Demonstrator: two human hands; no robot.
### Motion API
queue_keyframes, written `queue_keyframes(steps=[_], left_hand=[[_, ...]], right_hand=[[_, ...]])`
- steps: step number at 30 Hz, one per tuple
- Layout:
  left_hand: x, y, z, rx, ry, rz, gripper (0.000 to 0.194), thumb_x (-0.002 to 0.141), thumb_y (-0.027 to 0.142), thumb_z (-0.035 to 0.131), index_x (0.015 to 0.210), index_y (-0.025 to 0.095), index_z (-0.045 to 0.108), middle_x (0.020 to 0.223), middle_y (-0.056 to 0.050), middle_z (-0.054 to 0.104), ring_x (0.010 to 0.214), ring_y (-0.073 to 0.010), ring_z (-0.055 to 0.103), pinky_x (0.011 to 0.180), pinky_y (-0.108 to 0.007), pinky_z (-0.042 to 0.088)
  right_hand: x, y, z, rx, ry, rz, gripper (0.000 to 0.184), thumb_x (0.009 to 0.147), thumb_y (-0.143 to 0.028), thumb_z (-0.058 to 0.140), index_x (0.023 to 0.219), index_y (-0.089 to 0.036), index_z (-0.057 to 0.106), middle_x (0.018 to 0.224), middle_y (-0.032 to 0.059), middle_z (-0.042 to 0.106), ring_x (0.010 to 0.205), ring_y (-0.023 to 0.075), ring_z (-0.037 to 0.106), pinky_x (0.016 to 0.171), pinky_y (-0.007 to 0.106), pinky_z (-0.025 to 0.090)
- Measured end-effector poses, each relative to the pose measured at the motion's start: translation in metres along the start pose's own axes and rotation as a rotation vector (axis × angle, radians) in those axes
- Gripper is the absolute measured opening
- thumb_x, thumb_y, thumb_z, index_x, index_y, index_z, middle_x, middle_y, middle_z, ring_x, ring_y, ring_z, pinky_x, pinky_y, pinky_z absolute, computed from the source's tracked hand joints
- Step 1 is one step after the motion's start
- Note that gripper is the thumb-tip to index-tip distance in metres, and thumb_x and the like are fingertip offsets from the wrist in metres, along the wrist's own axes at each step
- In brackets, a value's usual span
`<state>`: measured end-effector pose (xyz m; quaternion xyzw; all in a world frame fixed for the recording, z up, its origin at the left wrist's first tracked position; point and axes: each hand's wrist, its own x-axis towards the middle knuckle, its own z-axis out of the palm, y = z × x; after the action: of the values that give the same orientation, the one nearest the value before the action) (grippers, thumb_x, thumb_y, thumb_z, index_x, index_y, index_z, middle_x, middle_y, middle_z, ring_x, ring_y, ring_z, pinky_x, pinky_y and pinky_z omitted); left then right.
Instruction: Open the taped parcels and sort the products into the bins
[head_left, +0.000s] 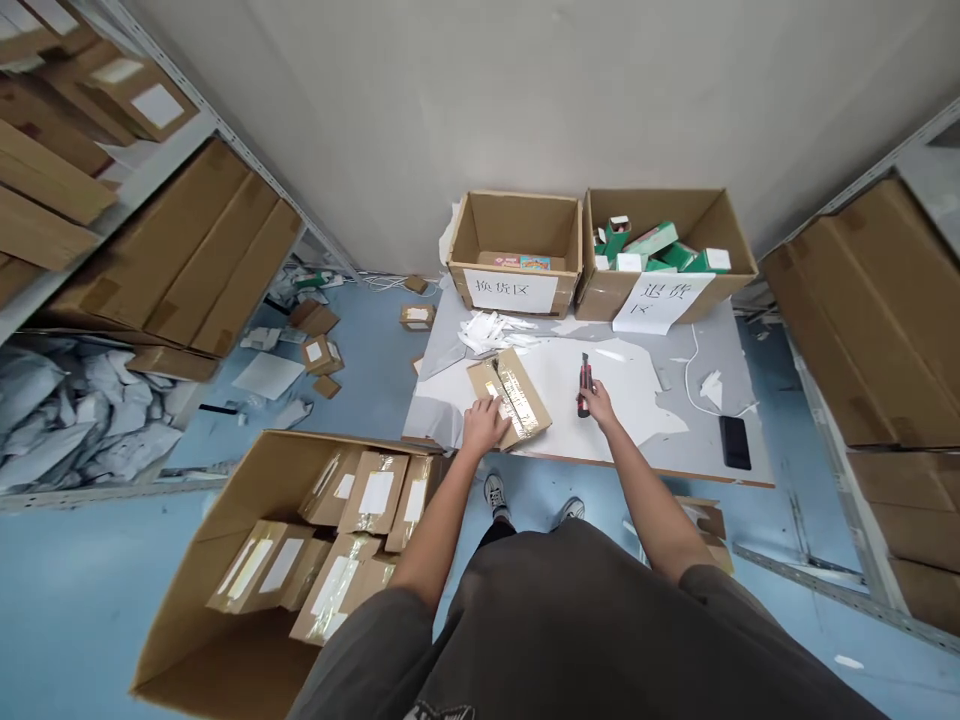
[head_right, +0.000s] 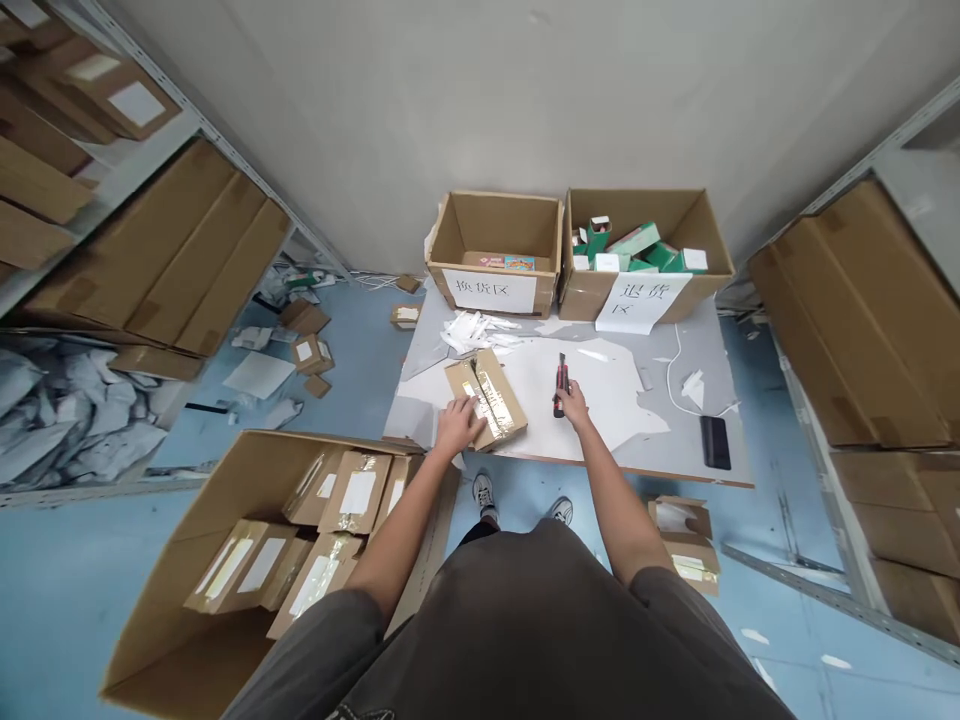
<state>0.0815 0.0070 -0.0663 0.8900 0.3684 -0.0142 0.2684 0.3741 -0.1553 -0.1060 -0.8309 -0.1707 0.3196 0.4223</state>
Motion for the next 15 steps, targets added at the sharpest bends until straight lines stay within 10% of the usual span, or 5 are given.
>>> queue_keyframes(steps=[8,15], left_hand=[[0.091,-0.065,-0.049,-0.031,-0.115,0.069,0.108,0.082,0.055,0.084,0.172,0.026,0.032,0.183,-0.014,0.019,0.167,-0.0423,0.018,0.128,-0.055,0.033],[0.082,-0.082,-0.033,-0.122,-0.131,0.038,0.109,0.085,0.069,0.077,0.174,0.029,0.027,0.183,-0.012,0.02,0.164,-0.0441,0.025,0.126,-0.055,0.035]], right_hand=[[-0.016,-0.113,0.087,-0.117,-0.202,-0.197,0.059,0.091,-0.039,0.052,0.148,-0.022,0.052,0.106,0.0048,0.079,0.078,0.0233,0.075,0.075,0.037,0.062],[-0.014,-0.152,0.156,-0.698,-0.282,-0.313,0.064,0.103,-0.027,0.049,0.167,-0.025,0.047,0.133,0.0108,0.077,0.12,0.0316,0.073,0.105,0.043,0.053]])
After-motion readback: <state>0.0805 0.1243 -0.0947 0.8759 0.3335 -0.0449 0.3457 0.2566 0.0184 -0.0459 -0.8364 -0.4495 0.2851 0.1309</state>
